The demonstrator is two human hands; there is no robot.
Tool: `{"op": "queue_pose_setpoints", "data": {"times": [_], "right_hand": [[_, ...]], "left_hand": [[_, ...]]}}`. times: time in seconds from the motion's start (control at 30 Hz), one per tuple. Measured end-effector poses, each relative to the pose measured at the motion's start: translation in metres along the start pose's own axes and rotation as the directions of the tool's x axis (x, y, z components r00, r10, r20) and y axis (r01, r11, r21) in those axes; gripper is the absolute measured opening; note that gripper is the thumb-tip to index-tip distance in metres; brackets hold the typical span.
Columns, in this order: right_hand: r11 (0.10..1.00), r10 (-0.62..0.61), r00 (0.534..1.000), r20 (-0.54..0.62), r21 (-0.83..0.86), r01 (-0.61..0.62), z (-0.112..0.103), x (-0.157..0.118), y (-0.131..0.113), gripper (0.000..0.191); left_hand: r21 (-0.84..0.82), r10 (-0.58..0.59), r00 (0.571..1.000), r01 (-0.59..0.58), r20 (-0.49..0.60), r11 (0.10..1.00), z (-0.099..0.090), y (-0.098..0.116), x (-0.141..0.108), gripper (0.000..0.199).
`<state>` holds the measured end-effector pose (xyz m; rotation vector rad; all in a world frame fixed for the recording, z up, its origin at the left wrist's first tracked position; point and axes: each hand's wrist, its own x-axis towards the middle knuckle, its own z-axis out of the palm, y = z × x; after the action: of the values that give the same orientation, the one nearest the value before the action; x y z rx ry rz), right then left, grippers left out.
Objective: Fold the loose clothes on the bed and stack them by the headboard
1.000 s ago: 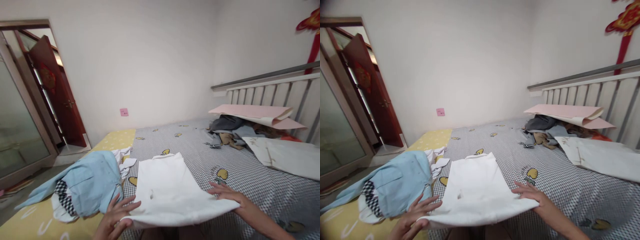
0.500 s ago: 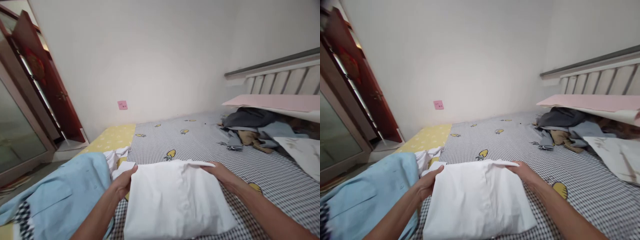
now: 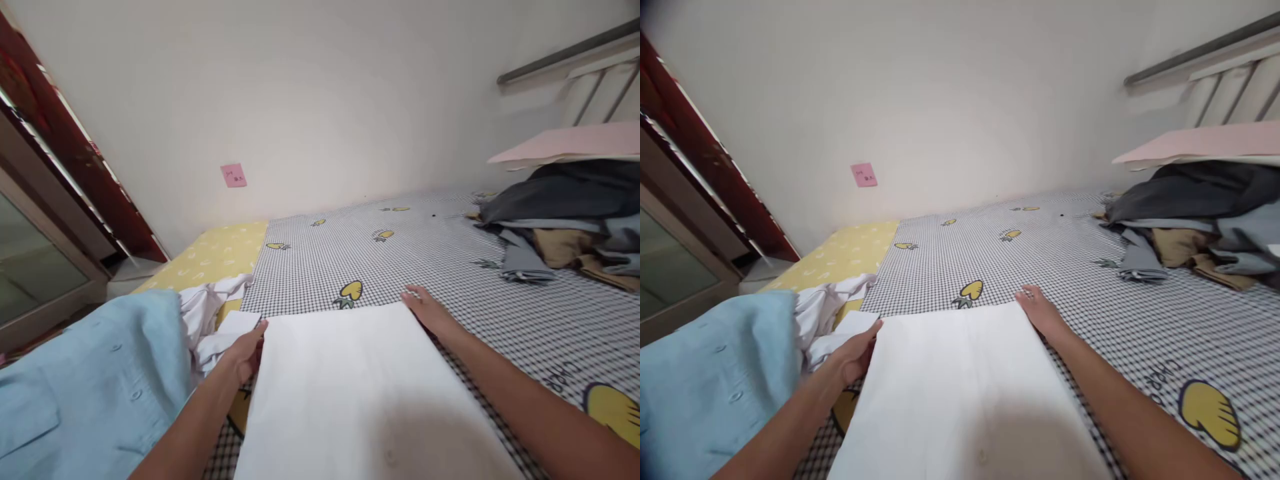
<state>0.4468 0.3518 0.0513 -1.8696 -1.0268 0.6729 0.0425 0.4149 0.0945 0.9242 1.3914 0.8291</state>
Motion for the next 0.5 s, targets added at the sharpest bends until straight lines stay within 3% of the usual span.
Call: {"op": "queue_pose_setpoints", "data": {"times": [0.1,0.17,0.2,0.23,0.27,0.3,0.33,0.37,0.4,0.43,0.5], "right_hand": [[0.968,-0.178,0.958,-0.225,-0.212,0.131,-0.008,-0.013,-0.019,0.055],[0.879,-0.362,0.896,-0.256,-0.414,0.236,-0.001,-0.03,-0.039,0.052],[0.819,-0.435,0.874,-0.216,-0.499,0.284,0.008,-0.04,-0.05,0.05],[0.762,-0.48,0.864,-0.148,-0.558,0.328,0.019,-0.05,-0.059,0.05],[0.72,-0.497,0.865,-0.067,-0.589,0.367,0.032,-0.06,-0.066,0.05],[0.682,-0.495,0.869,0.018,-0.611,0.402,0.045,-0.069,-0.07,0.051],[0.648,-0.473,0.875,0.107,-0.63,0.428,0.059,-0.076,-0.071,0.053],[0.621,-0.431,0.881,0.193,-0.645,0.445,0.072,-0.082,-0.068,0.053],[0.602,-0.376,0.887,0.268,-0.657,0.453,0.083,-0.085,-0.063,0.053],[0.59,-0.323,0.889,0.325,-0.665,0.458,0.092,-0.087,-0.057,0.053],[0.577,-0.264,0.881,0.391,-0.668,0.47,0.105,-0.088,-0.043,0.052]], "left_hand": [[0.174,0.115,0.966,-0.076,-0.23,0.982,0.004,0.019,-0.021,0.032],[0.357,0.367,0.883,-0.255,-0.293,0.898,0.022,0.035,-0.038,0.039],[0.498,0.54,0.805,-0.372,-0.247,0.783,0.034,0.04,-0.045,0.042],[0.665,0.716,0.689,-0.483,-0.113,0.57,0.048,0.042,-0.051,0.043],[0.778,0.821,0.565,-0.55,0.08,0.303,0.061,0.04,-0.054,0.044],[0.82,0.835,0.472,-0.57,0.282,0.045,0.071,0.033,-0.054,0.045],[0.818,0.785,0.44,-0.558,0.436,-0.141,0.079,0.022,-0.051,0.046],[0.81,0.713,0.476,-0.542,0.515,-0.223,0.083,0.007,-0.045,0.047],[0.82,0.64,0.55,-0.52,0.536,-0.239,0.083,-0.01,-0.038,0.049],[0.85,0.582,0.637,-0.483,0.505,-0.21,0.081,-0.029,-0.03,0.05],[0.9,0.528,0.739,-0.414,0.418,-0.132,0.072,-0.061,-0.014,0.053]]}}
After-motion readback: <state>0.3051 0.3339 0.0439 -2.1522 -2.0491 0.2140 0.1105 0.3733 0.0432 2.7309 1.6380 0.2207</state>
